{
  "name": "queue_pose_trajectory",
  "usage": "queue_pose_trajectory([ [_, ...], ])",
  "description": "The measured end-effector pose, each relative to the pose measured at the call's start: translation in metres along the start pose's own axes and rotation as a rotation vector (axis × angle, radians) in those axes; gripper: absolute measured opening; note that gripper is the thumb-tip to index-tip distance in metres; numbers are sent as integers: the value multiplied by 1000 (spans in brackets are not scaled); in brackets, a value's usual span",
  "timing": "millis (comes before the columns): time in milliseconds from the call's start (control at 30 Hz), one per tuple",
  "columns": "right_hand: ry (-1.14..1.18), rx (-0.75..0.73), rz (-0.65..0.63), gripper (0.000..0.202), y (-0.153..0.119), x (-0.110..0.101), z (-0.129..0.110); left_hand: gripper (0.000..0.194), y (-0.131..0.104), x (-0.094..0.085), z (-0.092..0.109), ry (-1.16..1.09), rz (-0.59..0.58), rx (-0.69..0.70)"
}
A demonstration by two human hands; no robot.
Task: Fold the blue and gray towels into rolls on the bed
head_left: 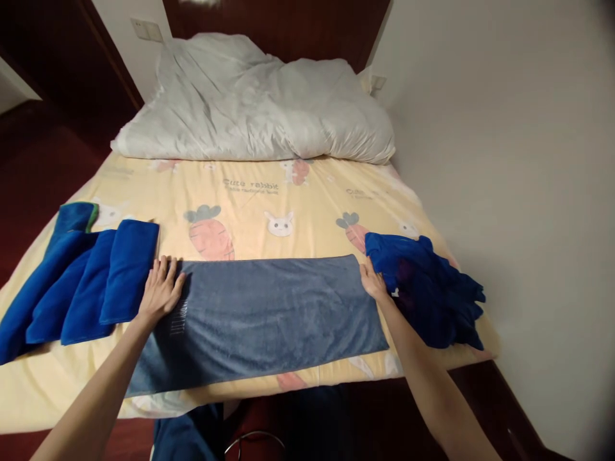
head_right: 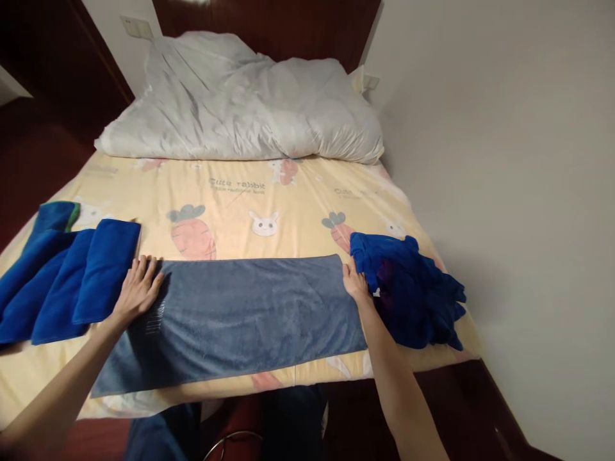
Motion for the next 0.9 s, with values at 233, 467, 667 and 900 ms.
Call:
queue_pose_trajectory([
  [233,-11,-417,231,61,-156,-10,-173,66,-69,21,161,16,7,274],
  [467,-54,-779,173,66,-241,43,-284,59,-78,97,234,-48,-43,280],
  [667,-21,-798,207,61,-230,38,-267,58,-80,85,214,-91,-58,292],
  [900,-65,-499,181,59,-150,18,-116,65,-102,4,89,0,48,-30],
])
Point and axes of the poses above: each hand's wrist, its own y-axis towards the middle knuckle, its own x-axis out of the palm, z = x × y, the point moved 7 cm from there along y, towards the middle knuckle, and after that the axes turned 12 degrees about -y, right-handed, at the moved point
